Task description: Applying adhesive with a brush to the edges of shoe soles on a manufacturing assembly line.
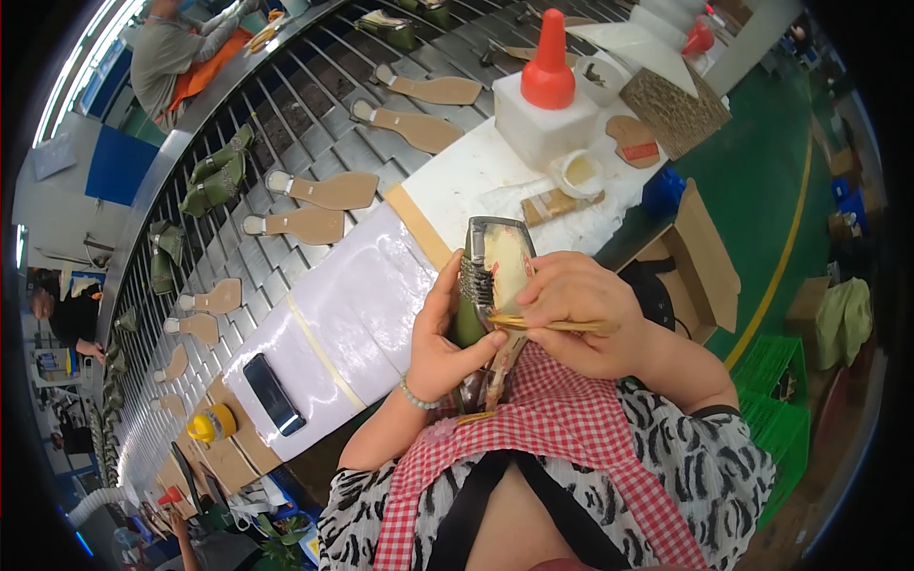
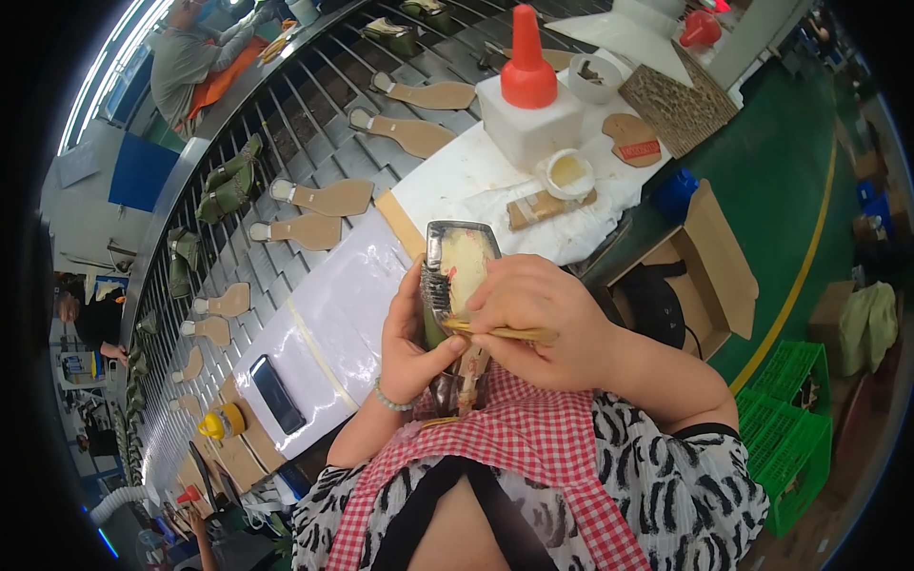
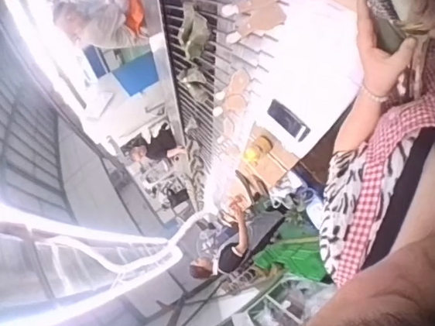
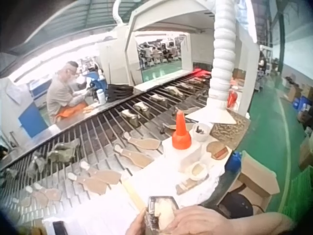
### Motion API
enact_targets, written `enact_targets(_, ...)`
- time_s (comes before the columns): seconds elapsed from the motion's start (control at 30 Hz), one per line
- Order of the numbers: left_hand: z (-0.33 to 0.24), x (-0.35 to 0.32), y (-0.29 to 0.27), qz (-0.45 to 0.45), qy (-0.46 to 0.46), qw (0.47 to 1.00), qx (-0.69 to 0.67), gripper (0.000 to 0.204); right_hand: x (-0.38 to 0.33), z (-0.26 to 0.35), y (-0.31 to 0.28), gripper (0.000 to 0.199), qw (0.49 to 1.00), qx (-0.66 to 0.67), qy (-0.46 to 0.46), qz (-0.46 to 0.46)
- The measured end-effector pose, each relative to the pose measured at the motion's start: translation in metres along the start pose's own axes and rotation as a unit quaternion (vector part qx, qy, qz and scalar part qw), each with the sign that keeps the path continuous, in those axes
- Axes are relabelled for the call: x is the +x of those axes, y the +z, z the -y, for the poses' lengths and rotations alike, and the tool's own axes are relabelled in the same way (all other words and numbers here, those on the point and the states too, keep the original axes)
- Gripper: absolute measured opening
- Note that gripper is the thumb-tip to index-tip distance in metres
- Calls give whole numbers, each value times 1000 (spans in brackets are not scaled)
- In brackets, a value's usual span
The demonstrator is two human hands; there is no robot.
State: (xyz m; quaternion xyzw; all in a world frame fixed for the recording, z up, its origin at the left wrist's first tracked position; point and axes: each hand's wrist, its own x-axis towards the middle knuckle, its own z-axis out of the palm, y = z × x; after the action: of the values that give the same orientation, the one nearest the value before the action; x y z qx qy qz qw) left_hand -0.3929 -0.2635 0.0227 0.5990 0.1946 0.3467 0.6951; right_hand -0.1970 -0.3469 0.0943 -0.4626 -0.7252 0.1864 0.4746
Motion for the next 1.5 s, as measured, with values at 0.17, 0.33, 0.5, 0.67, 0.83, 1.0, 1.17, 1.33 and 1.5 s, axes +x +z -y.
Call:
enact_targets(0.17,-3,18,-21,-55,-51,984,-163,97,1,-2,-6,14,979,118,66,-151)
enact_targets(0.33,-2,66,-92,-143,-144,905,-374,49,-3,-25,4,12,964,169,121,-164)
enact_targets(0.5,-28,150,-172,-150,-81,917,-360,46,7,-43,8,11,946,221,173,-160)
enact_targets(0.67,-41,279,-233,-224,129,945,-202,40,28,-65,4,11,929,258,214,-157)
enact_targets(0.83,-8,388,-300,-240,162,951,-108,44,45,-85,0,11,912,272,266,-152)
enact_targets(1.0,48,433,-360,-248,97,962,-53,64,62,-95,-4,11,886,289,327,-158)
enact_targets(1.17,72,423,-392,-380,-79,921,37,92,76,-107,2,12,892,266,337,-137)
enact_targets(1.33,5,335,-487,-201,-15,772,602,40,91,-110,8,18,923,213,312,-77)
enact_targets(1.5,-24,249,-538,-102,-192,506,835,50,97,-106,17,18,913,223,328,-93)
